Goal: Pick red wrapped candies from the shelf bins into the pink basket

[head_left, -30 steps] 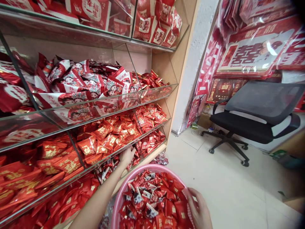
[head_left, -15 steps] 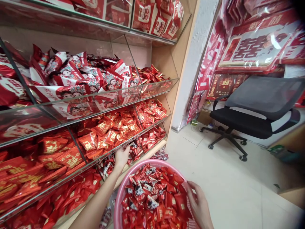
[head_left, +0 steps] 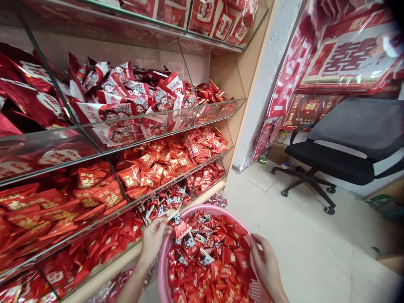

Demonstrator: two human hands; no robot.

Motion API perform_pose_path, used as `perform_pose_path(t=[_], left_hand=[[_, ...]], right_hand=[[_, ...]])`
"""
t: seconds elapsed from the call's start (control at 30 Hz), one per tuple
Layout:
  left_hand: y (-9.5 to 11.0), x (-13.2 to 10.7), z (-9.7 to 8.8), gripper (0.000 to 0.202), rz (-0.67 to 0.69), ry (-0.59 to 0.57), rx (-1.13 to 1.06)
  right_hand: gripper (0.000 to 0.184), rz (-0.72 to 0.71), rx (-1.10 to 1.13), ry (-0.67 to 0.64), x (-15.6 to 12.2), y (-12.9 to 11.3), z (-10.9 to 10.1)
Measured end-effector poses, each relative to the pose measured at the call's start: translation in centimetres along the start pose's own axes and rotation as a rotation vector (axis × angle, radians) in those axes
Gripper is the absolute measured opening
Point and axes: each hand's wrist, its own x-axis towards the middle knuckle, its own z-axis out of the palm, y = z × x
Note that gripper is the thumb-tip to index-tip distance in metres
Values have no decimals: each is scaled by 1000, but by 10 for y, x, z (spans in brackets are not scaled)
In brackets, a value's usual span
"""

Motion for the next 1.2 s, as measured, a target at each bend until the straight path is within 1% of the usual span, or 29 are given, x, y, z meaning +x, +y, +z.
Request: perform_pose_path(t=[0.17, 0.43, 0.57, 0.67, 0.8, 0.87, 0.97, 1.07, 1.2], left_hand=[[-9, -1, -6, 42, -13, -10, 16], [-8, -1, -10, 41, 21, 10, 25], [-7, -7, -12, 38, 36, 6, 59], [-6, -20, -10, 37, 34, -3, 96], [-8, -48, -3, 39, -13, -82, 83], [-11, -61, 0, 40, -38, -103, 90], [-19, -78, 4, 36, -51, -140, 158], [-29, -89, 9, 31, -25, -198, 225], [-40, -96, 16, 32, 75, -226, 299]], right_hand=[[36, -2, -1, 0, 0, 0, 1], [35, -12, -7, 17, 0, 2, 2], [35, -17, -8, 7, 1, 5, 3], [35, -21, -1, 11, 1, 4, 3], [35, -33, 2, 26, 1, 2, 2], [34, -40, -1, 26, 0, 2, 1], [33, -44, -5, 28, 0, 3, 0], [31, -54, -2, 29, 0, 3, -1], [30, -55, 10, 35, 0, 4, -1]])
